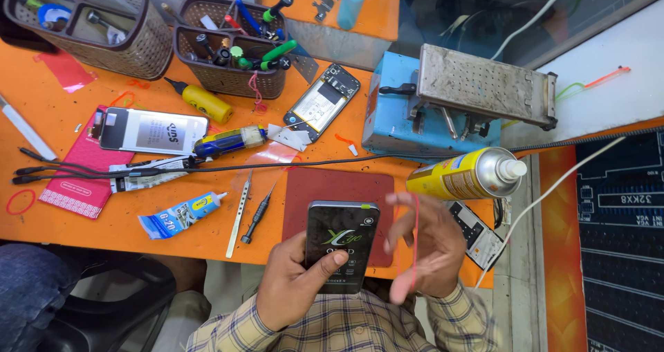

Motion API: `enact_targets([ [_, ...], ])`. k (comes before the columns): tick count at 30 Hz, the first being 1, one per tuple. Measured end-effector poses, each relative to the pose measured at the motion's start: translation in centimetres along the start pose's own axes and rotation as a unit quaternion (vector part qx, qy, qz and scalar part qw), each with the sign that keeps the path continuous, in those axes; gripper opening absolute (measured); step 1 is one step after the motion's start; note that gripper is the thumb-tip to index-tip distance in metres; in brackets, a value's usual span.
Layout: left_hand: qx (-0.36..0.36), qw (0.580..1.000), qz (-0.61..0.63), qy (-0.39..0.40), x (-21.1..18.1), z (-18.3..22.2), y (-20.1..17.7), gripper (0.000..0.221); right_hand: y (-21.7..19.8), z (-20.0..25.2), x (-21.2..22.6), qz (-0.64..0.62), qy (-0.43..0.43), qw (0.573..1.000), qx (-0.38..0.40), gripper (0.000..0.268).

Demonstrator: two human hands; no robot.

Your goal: The person cleans the internal components of a mobile phone with a cloth, applies adhesive from a tube to the chassis, and then fits the back cover onto the phone. The person then secures the assembly by wrapping several elastic bands around the device.

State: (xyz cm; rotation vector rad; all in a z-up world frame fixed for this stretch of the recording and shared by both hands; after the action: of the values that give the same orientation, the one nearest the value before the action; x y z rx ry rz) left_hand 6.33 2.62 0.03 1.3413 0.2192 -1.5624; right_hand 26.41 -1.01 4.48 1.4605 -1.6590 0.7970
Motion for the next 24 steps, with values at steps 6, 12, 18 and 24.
enact_targets([
  [6, -0.082, 0.989, -0.120, 0.037, -1.1, 0.6, 0.1, 0.029, 5.0, -4.9, 5.1, 0.342, -0.126, 0.908, 0.205, 0.140],
  [12, -0.109, 0.977, -0.180, 0.044, -1.9, 1.1, 0.0, 0.027, 5.6, -4.7, 3.3, 0.287, -0.061, 0.927, 0.235, 0.140],
  [18, -0.093, 0.983, -0.149, 0.049, -1.3, 1.0, 0.0, 0.029, 5.5, -4.1, 2.9, 0.269, -0.088, 0.929, 0.238, 0.135],
  [24, -0.073, 0.986, 0.027, 0.147, -3.8, 0.5, -1.3, 0.040, 6.9, -3.0, -1.1, 0.188, 0.020, 0.906, 0.380, 0.098],
])
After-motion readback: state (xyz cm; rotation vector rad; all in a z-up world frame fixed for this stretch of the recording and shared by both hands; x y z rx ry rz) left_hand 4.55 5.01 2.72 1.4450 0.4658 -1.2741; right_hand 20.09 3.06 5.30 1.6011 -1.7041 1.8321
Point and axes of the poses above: each hand's wrist, its own z-axis away from the middle knuckle, its own y-axis out of the palm, x = y × z, the point moved 8 cm from there along -z, towards the middle knuckle, and after that the axes turned 10 degrees about -y, right-handed, at the moved point
